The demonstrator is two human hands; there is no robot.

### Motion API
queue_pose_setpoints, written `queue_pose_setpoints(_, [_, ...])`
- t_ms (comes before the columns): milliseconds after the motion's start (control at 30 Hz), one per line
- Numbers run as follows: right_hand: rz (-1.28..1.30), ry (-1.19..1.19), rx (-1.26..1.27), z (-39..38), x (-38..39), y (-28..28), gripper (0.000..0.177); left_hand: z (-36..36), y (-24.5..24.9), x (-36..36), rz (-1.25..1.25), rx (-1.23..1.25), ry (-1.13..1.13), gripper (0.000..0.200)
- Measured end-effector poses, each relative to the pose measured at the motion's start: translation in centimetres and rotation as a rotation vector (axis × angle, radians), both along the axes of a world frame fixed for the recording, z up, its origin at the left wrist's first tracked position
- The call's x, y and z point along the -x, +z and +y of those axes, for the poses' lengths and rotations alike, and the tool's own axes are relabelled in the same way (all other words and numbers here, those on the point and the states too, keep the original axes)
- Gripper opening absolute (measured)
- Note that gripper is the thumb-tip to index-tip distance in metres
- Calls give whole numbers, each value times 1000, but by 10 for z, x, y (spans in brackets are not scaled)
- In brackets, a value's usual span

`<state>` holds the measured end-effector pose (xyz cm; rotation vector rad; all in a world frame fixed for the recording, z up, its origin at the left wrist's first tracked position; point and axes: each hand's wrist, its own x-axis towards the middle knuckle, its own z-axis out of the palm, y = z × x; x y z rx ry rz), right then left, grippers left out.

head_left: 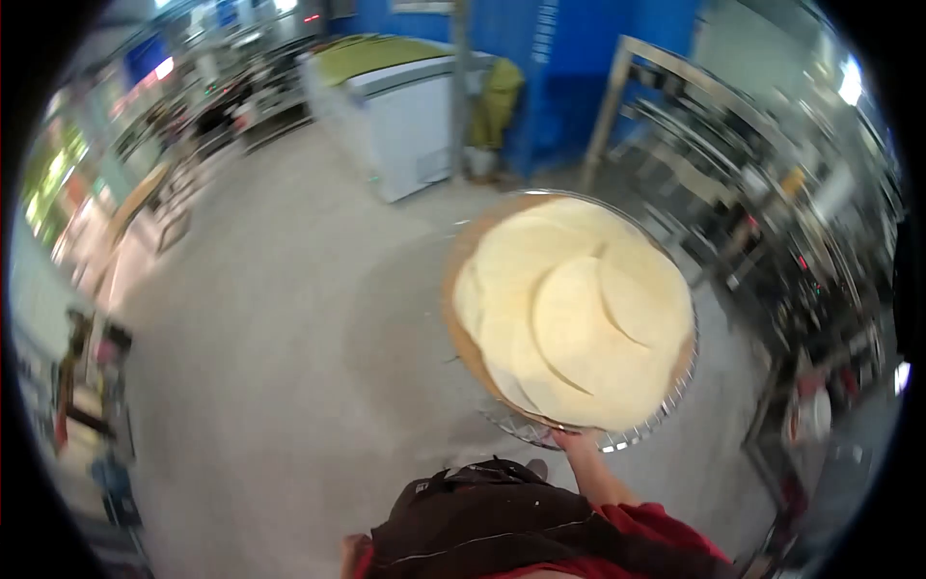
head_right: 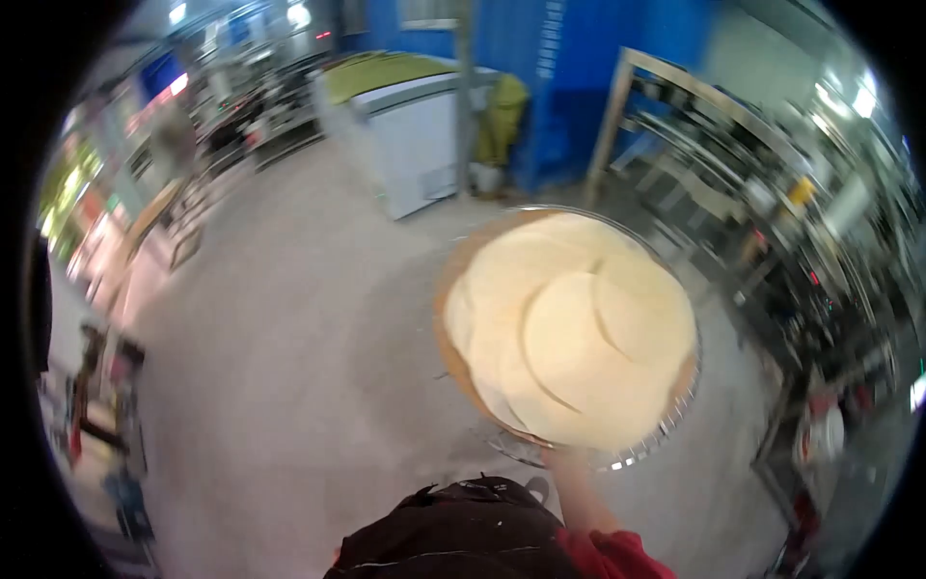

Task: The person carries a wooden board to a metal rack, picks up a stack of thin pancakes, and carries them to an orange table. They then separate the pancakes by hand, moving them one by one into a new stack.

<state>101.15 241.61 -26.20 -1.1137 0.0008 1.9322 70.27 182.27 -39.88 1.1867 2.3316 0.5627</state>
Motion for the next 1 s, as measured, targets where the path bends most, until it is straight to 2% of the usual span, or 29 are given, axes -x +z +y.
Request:
queue_pose_setpoints(67, [48,-100,82,-7,11,5,50,10,20,14,-408,64,283,10])
queue_pose_setpoints(100, [39,-127,116,-10,13,4,51,18,28,21,-702,50,551,10])
queue_pose_setpoints(133, [34,-149,155,-14,16,2,50,31,39,27,-888,29,759,10])
queue_pose_setpoints(167, [29,-172,193,-17,19,0,50,43,50,31,-956,27,842,11])
queue_pose_setpoints(300, [101,-296,227,-26,46,61,48,78,61,35,-1009,51,850,12])
queue_pose_setpoints(367, [246,-232,100,-27,34,36,50,93,66,35,-1031,68,848,13])
queue_pose_setpoints(633, [135,-305,102,-34,46,29,73,134,81,37,-1089,101,825,16])
queue_pose_setpoints(867, [126,-279,37,-32,51,5,69,147,85,38,-1123,94,810,20])
queue_pose_setpoints(967, [139,-294,61,-38,60,48,65,150,87,36,-1144,80,817,21])
queue_pose_setpoints(1000, [154,-294,66,-36,59,44,64,152,88,36,-1151,69,821,22])
